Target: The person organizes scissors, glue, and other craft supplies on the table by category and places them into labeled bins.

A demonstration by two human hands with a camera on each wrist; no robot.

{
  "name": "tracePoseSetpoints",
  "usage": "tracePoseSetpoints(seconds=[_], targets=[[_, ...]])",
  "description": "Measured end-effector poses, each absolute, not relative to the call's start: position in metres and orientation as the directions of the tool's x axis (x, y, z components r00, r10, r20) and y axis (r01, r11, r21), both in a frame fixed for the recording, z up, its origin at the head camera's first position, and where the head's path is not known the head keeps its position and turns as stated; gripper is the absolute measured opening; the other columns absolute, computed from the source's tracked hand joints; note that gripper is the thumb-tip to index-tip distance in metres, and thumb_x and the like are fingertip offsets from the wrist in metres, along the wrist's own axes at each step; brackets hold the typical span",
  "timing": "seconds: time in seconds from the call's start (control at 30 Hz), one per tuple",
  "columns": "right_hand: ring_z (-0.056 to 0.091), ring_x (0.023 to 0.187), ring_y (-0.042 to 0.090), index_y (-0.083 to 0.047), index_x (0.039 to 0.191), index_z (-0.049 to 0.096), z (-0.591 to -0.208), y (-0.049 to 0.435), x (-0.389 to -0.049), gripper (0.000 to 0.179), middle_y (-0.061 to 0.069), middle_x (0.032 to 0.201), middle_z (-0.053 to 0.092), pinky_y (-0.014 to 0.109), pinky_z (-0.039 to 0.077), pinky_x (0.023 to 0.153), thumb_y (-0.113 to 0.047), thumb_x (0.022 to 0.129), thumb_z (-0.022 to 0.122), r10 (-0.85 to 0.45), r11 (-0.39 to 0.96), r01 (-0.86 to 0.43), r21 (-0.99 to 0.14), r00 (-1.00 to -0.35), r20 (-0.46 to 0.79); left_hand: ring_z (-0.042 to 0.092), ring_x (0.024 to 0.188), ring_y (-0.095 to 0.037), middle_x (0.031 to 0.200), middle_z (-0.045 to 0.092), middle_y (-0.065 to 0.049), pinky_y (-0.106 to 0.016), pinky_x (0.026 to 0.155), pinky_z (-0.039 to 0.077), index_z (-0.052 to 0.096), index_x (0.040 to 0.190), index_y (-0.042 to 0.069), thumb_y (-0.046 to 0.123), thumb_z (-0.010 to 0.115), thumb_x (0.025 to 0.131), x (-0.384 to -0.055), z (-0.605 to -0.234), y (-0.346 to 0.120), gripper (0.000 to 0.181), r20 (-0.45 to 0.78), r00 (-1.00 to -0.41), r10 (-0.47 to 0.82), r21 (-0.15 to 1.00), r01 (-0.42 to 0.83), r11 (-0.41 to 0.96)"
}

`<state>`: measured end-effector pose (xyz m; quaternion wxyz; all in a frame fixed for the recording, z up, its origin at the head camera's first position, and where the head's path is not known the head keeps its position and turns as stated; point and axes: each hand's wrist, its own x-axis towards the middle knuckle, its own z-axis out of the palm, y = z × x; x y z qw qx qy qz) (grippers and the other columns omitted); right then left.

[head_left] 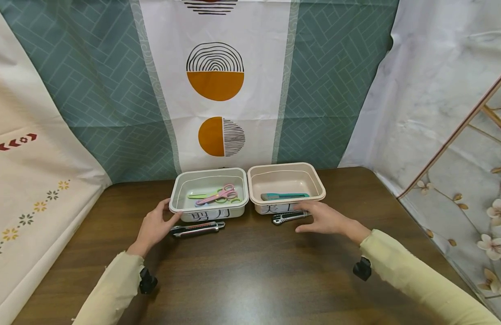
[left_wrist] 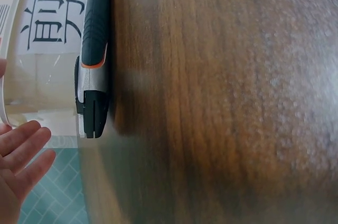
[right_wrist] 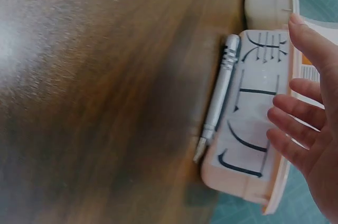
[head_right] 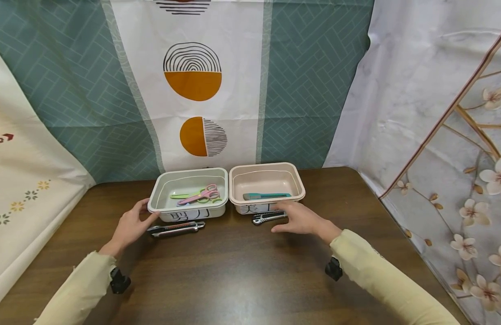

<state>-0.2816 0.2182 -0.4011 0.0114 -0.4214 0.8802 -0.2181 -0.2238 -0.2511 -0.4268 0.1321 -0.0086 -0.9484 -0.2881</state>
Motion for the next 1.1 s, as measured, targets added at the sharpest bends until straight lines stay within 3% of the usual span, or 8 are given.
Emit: tracePoseSetpoints(seconds=[0.37,0.87,1.1], targets=[[0.053,0.109,0.022,-0.003,0.117,0.057,-0.424,0.22,-0.284,0.063,0.007,0.117,0.058,0.041,0.042,0.089,-0.048,0.074,0.069,-0.699,0.617,-0.689,-0.381,-0.702,0.136,0.054,0.103,-0.036,0.114,0.056,-0.023,-0.053,0.083,0.04,0.039,0.13,-0.001,0.042,0.057,0.086,-0.223,-0.426,-0.25,0.064,0.251,-0.966,-0.061,0.548,0.09,0.832],[0.052,0.11,0.025,-0.001,0.116,0.057,-0.441,0.22,-0.291,0.068,0.011,0.118,0.057,0.042,0.04,0.091,-0.053,0.073,0.067,-0.682,0.64,-0.678,-0.363,-0.718,0.139,0.052,0.106,-0.037,0.115,0.056,-0.023,-0.055,0.086,0.038,0.038,0.13,-0.001,0.043,0.056,0.086,-0.224,-0.429,-0.252,0.065,0.252,-0.966,-0.059,0.548,0.092,0.831],[0.054,0.105,0.025,0.002,0.11,0.06,-0.442,0.22,-0.294,0.051,0.011,0.112,0.058,0.041,0.042,0.088,-0.032,0.074,0.074,-0.714,0.612,-0.72,-0.328,-0.681,0.163,0.052,0.107,-0.037,0.116,0.055,-0.023,-0.055,0.086,0.038,0.038,0.131,0.0,0.044,0.056,0.086,-0.224,-0.428,-0.252,0.066,0.244,-0.968,-0.064,0.556,0.086,0.827]])
